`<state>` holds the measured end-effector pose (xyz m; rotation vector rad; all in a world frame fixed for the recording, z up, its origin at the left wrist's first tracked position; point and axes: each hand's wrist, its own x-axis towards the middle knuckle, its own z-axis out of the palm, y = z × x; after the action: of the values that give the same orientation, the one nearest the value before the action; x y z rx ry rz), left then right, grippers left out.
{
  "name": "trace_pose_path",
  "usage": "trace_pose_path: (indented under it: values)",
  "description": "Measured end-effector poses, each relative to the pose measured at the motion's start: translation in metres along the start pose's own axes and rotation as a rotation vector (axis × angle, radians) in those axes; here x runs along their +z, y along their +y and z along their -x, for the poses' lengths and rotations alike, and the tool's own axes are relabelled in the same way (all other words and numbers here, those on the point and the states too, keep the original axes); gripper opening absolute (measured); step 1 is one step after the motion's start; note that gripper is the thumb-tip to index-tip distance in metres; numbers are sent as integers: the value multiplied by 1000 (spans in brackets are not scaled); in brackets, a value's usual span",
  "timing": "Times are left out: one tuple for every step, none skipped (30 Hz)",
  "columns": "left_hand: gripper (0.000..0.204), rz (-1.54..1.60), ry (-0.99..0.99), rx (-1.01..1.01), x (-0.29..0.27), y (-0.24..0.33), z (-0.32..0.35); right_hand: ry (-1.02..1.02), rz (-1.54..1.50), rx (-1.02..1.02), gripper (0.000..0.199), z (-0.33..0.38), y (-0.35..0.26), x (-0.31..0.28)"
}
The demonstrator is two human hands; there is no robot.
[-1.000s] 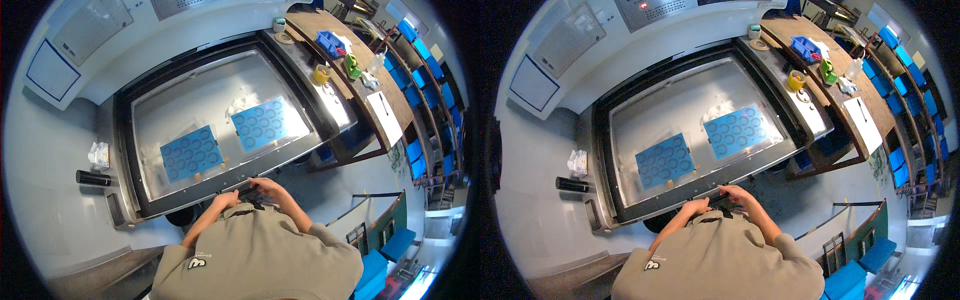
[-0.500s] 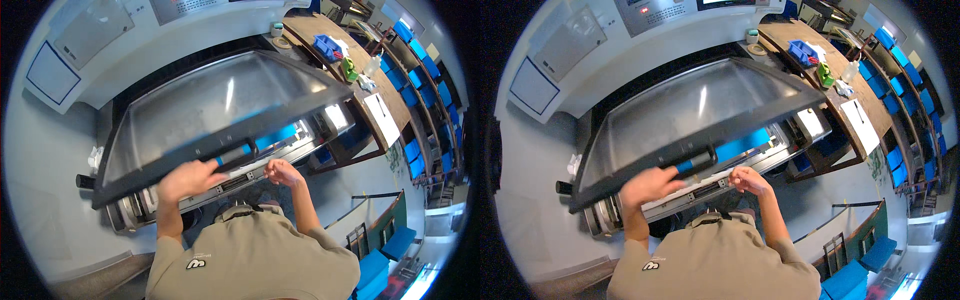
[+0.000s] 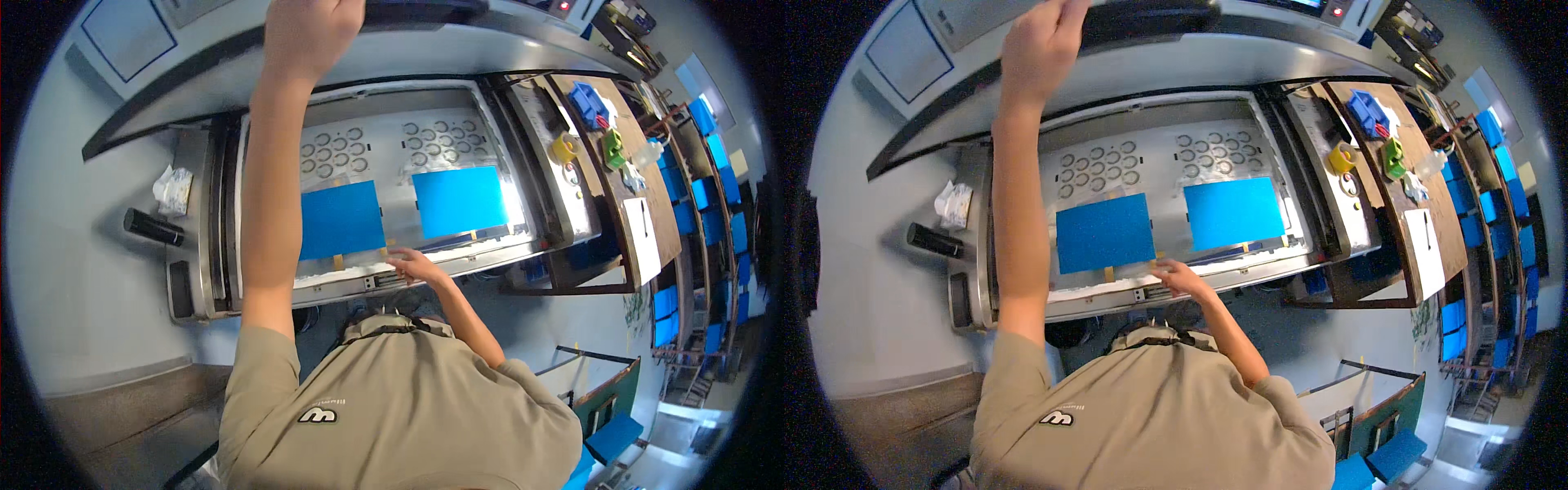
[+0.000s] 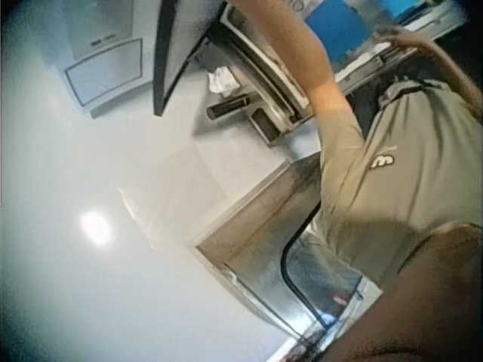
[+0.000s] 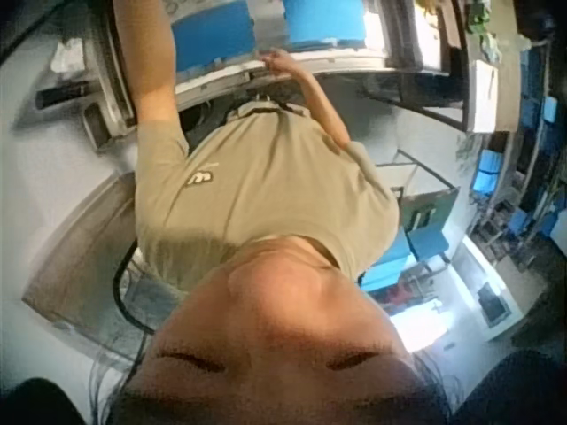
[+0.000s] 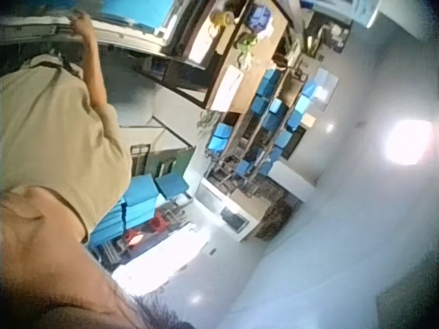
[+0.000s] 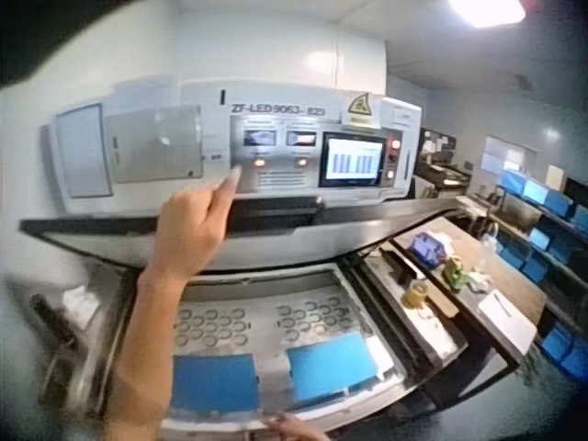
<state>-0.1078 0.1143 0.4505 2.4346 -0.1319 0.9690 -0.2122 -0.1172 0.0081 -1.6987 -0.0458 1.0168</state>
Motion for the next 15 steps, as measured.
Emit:
trace_pose_path:
  values:
    - [44,-19,18,-28,-13,-4,-6,-26,27,4,64,-11,-4,6]
    - [50,316,79,167,3,2,-20,1,0,-4,68,-19,2,1]
    - [57,657,140,356,21,9,-30,32,-29,-13,72,-26,8,-3]
    - [57,669,131,352,33,9,-40,54,-57,1,75,-38,18,-5]
    - [53,368,143,378,35,1,-47,50,-45,7,75,-44,16,-3]
    - [50,71,147,400,40,-6,-52,86,-86,26,74,-49,14,-2]
    - [50,-18,189,357,-1,-17,-35,39,-67,19,74,-58,-5,19]
    - [46,96,251,430,2,-12,-20,52,-151,16,78,-62,-4,19]
    - [46,211,312,503,6,-13,-9,60,-156,24,78,-68,-4,18]
    - [39,56,398,606,24,-30,9,95,-203,30,80,-74,-6,18]
    - [35,-118,484,703,47,-54,34,116,-243,33,82,-79,-11,21]
    - [42,-54,220,592,63,-56,73,140,-295,42,84,-80,-10,17]
    - [54,-1,-40,478,72,-55,121,148,-304,46,84,-85,-6,13]
    - [54,33,-219,353,90,-76,163,185,-340,58,83,-94,-2,12]
    - [55,66,-397,228,110,-106,202,222,-376,68,83,-101,0,11]
